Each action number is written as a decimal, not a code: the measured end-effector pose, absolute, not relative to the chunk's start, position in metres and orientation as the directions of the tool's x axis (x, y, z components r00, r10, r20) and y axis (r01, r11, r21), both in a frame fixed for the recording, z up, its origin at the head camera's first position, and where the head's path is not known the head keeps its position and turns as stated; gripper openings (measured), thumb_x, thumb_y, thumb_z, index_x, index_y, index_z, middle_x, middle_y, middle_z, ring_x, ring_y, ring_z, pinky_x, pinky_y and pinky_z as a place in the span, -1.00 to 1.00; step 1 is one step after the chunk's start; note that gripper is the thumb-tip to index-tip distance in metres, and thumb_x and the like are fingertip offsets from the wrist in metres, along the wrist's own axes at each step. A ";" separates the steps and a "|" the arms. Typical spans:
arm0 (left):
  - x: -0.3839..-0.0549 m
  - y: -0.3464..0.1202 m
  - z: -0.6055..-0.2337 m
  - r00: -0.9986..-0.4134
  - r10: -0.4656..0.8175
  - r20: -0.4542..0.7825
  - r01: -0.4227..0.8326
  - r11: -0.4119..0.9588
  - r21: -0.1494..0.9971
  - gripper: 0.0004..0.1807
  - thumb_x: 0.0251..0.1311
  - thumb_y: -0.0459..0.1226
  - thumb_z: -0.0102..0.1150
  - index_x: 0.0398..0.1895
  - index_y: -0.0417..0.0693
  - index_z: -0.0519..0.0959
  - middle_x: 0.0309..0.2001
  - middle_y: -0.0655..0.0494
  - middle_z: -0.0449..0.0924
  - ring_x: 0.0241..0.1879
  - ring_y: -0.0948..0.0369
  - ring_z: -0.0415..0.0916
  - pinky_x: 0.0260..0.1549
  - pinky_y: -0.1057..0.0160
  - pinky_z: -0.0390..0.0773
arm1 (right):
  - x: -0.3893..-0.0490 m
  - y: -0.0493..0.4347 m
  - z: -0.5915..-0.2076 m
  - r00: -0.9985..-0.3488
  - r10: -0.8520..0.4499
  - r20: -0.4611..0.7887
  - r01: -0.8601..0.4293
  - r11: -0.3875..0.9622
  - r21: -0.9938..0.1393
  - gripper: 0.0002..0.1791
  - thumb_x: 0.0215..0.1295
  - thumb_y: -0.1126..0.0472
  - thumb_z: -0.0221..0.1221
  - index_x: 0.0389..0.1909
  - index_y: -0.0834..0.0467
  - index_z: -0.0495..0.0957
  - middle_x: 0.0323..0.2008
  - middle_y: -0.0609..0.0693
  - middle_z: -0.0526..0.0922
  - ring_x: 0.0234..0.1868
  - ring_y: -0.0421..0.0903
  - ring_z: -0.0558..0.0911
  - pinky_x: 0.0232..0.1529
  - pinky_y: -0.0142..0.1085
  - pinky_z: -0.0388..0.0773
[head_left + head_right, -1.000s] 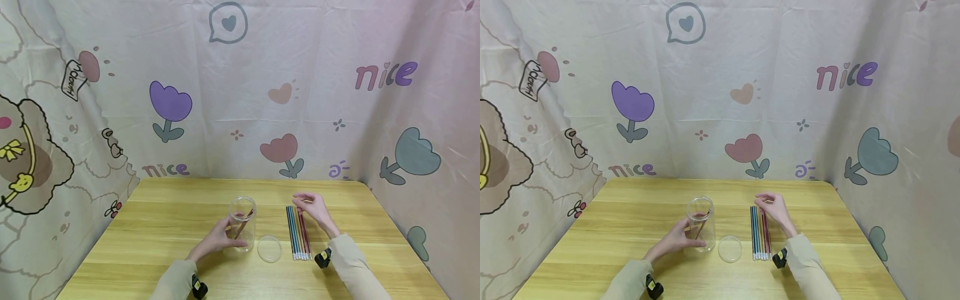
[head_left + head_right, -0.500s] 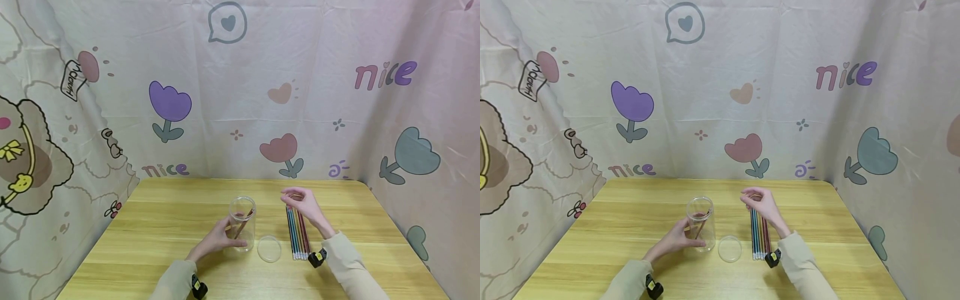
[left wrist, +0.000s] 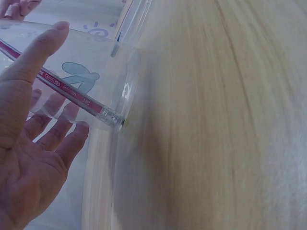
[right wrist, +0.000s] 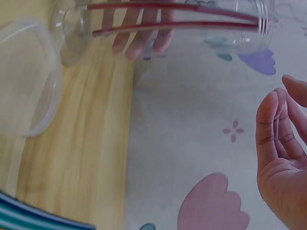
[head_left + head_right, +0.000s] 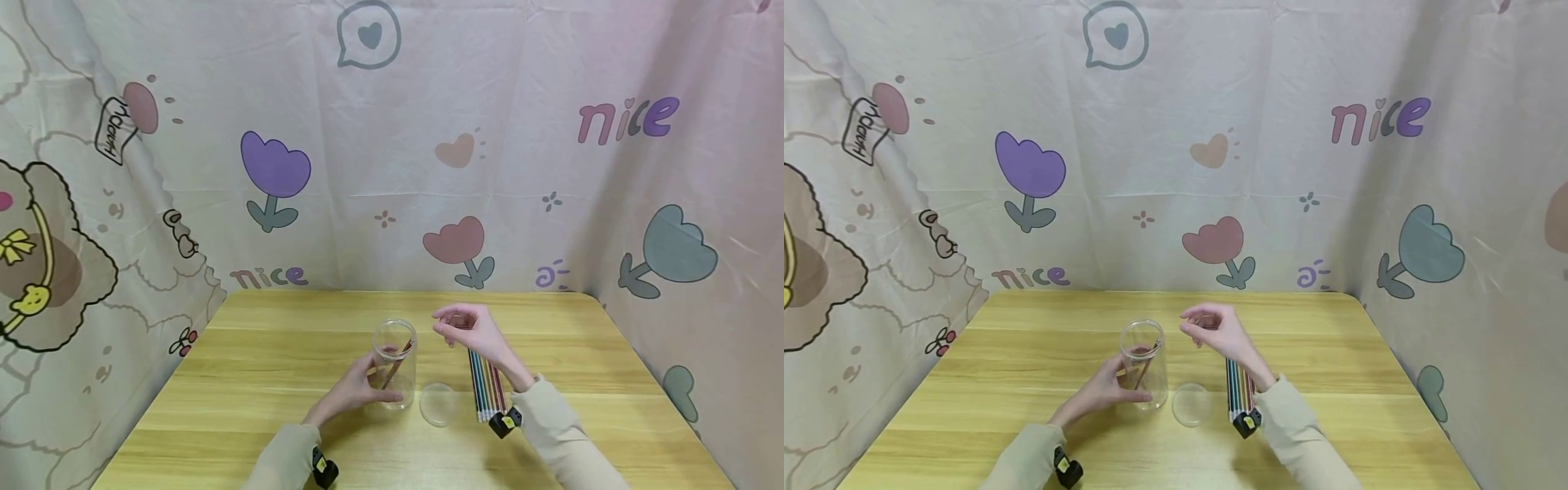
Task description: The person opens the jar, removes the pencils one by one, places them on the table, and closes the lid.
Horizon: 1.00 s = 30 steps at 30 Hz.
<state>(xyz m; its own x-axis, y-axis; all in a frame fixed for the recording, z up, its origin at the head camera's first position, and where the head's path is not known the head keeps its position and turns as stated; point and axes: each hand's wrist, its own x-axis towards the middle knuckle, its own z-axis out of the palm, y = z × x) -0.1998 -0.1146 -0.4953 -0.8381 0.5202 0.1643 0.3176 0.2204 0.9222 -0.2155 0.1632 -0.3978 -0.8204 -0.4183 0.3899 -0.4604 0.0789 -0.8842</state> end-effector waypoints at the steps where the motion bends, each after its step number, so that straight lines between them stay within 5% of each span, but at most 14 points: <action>1: -0.200 -0.115 -0.495 -0.839 0.519 0.164 0.316 0.220 0.923 -0.11 -0.06 -0.25 0.59 0.39 -0.05 0.36 0.44 -0.09 0.36 0.40 -0.14 0.36 0.41 -0.18 0.41 | -0.215 0.161 -0.396 -0.818 -0.425 0.388 -0.460 0.077 -0.885 -0.77 0.30 0.42 0.25 -0.05 0.42 0.61 -0.47 -0.26 0.68 -0.57 -0.27 0.59 -0.55 -0.42 0.65; 14: -0.200 -0.115 -0.494 -0.838 0.519 0.170 0.317 0.210 0.925 -0.13 -0.07 -0.27 0.59 0.37 -0.11 0.37 0.44 -0.14 0.36 0.40 -0.17 0.36 0.40 -0.14 0.43 | -0.212 0.143 -0.388 -0.765 -0.534 0.360 -0.478 0.097 -0.873 -0.81 0.31 0.38 0.26 -0.10 0.37 0.65 -0.56 -0.19 0.62 -0.60 -0.21 0.52 -0.61 -0.45 0.51; 22: -0.201 -0.115 -0.495 -0.837 0.519 0.172 0.327 0.225 0.918 -0.13 -0.07 -0.27 0.59 0.37 -0.07 0.37 0.42 -0.10 0.38 0.39 -0.13 0.38 0.41 -0.12 0.43 | -0.213 0.137 -0.382 -0.728 -0.609 0.315 -0.480 0.125 -0.868 -0.84 0.32 0.38 0.25 -0.11 0.30 0.68 -0.59 0.23 0.52 -0.60 -0.32 0.46 -0.58 -0.46 0.53; 30: -0.200 -0.115 -0.494 -0.839 0.520 0.161 0.314 0.220 0.924 -0.11 -0.06 -0.28 0.58 0.40 -0.10 0.35 0.44 -0.07 0.37 0.40 -0.11 0.36 0.42 -0.14 0.41 | -0.216 0.133 -0.377 -0.735 -0.629 0.254 -0.439 0.156 -0.885 -0.84 0.34 0.36 0.24 -0.12 0.30 0.69 -0.52 -0.10 0.63 -0.61 -0.30 0.44 -0.59 -0.47 0.52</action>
